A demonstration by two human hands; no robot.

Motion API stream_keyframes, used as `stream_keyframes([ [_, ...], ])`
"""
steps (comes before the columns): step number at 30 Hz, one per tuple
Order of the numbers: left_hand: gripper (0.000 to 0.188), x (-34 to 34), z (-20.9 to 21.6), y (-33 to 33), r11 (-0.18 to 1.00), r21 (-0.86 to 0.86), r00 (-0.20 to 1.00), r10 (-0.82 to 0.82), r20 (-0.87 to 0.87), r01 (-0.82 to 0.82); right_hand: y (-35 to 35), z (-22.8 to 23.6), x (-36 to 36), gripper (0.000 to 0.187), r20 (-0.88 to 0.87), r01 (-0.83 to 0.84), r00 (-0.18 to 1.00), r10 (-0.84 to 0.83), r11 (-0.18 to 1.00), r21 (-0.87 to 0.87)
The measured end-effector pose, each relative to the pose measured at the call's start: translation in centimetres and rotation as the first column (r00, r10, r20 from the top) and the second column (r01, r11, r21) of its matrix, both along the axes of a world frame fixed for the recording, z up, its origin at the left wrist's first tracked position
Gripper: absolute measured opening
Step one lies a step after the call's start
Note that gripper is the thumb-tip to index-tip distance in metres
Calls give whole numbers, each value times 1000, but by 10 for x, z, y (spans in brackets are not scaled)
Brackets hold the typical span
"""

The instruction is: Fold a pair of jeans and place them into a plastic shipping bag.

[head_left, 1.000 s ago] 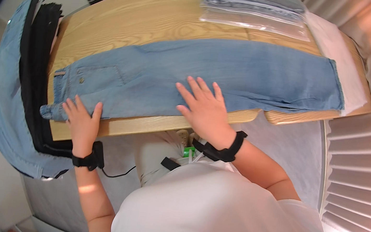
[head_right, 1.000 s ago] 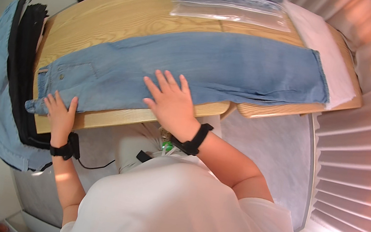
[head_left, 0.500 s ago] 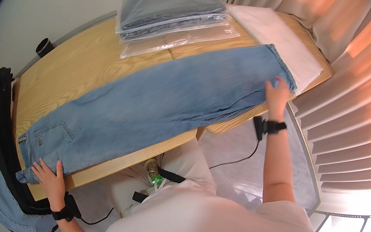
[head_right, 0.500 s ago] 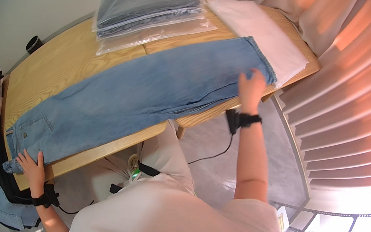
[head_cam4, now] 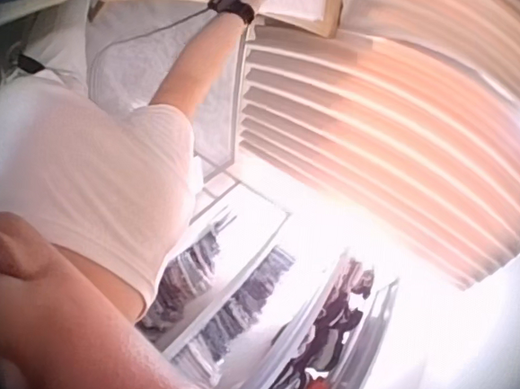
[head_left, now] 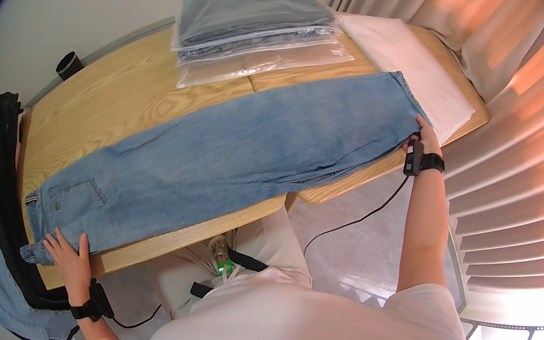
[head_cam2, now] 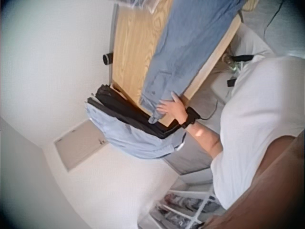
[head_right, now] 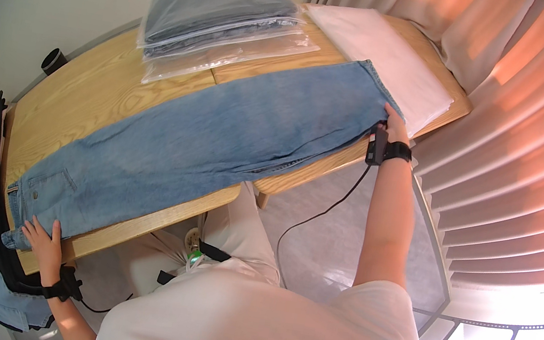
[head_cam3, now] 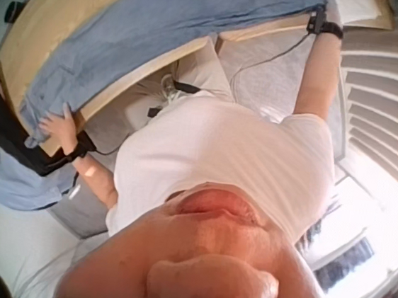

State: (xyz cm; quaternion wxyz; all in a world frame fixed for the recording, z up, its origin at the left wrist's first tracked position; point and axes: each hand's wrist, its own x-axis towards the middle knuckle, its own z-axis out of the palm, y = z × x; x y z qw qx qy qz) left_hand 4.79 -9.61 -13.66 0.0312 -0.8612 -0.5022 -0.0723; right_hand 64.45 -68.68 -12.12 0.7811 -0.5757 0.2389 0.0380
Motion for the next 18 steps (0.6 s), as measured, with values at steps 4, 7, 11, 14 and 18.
stream_keyframes([
  [4, 76, -5, 2, 0, 1000, -3, 999, 10, -39, -10, 12, 41, 5, 20, 147, -272, 950, 276, 961, -44],
  [7, 76, -4, 4, -2, 1000, 13, 998, 7, -66, -6, 15, 55, -5, 29, 391, -290, 891, 229, 952, 102],
  [11, 77, -3, 1, 2, 1000, 18, 1000, -17, -19, 17, 12, 29, -6, 33, 348, -158, 935, 74, 963, 220],
  [14, 77, -2, 7, 0, 1000, 0, 998, 21, -63, -21, 22, 0, -5, 32, 143, -94, 988, 58, 961, 261],
  [18, 76, -9, 3, 0, 995, 87, 999, -47, -18, 49, 5, -35, 16, 35, 135, -182, 980, 146, 933, 309],
])
